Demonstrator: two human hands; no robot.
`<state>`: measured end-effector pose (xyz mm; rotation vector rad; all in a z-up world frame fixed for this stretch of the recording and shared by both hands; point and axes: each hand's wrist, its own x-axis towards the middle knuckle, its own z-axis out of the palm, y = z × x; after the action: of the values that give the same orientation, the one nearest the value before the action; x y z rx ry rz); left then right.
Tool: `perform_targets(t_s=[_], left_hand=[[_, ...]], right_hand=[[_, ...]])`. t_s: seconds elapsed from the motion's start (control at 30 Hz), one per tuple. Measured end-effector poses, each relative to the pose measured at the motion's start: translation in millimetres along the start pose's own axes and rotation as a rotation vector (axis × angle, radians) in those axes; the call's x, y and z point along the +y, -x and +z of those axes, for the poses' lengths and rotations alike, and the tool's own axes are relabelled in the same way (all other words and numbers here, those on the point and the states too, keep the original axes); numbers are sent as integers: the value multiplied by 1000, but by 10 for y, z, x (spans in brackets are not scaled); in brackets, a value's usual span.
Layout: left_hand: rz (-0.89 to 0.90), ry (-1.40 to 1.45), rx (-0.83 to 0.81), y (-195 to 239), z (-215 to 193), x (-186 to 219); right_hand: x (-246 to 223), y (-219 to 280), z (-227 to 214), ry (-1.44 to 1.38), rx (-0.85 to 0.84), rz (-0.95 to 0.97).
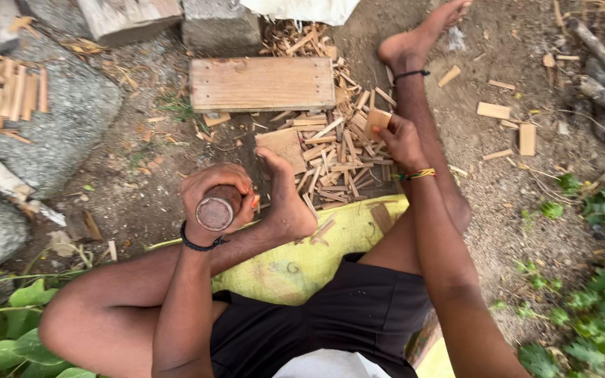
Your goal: The person sits on a yellow sack outdoors and splits small pieces of wood into thin slivers. They use a wooden mallet to strike a metal chisel placed on the wood, which rests on a larger wooden block. The resulting wood chips accumulate on the ground.
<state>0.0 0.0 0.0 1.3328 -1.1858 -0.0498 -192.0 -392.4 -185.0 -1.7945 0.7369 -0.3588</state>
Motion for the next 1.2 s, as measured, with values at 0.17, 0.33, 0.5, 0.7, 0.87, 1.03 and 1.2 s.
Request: perform_targets(t_s=[0.17,0.33,0.5,0.7,0.87,1.03,1.2], left_hand=[[28,18,-15,-20,12,108],[48,-66,-10,10,-123,288],[40,-59,-4,-74,-213,433],[92,-123,-69,-193,-177,525],[170,-166,-176,-294,38,539],[189,-212,-256,-338,176,526],[168,-255,-243,-429,211,568]], right_hand=[[-223,193,277,-148,16,-103],[-250,199,911,-214,-193,-133],[-242,97,1534,-76,-309,-53],[-111,54,1685,-160,-383,-274],[-79,30,1680,215,-340,-268],[-123,32,1654,263,-346,-391],[-205,-5,1631,254,-419,-330]])
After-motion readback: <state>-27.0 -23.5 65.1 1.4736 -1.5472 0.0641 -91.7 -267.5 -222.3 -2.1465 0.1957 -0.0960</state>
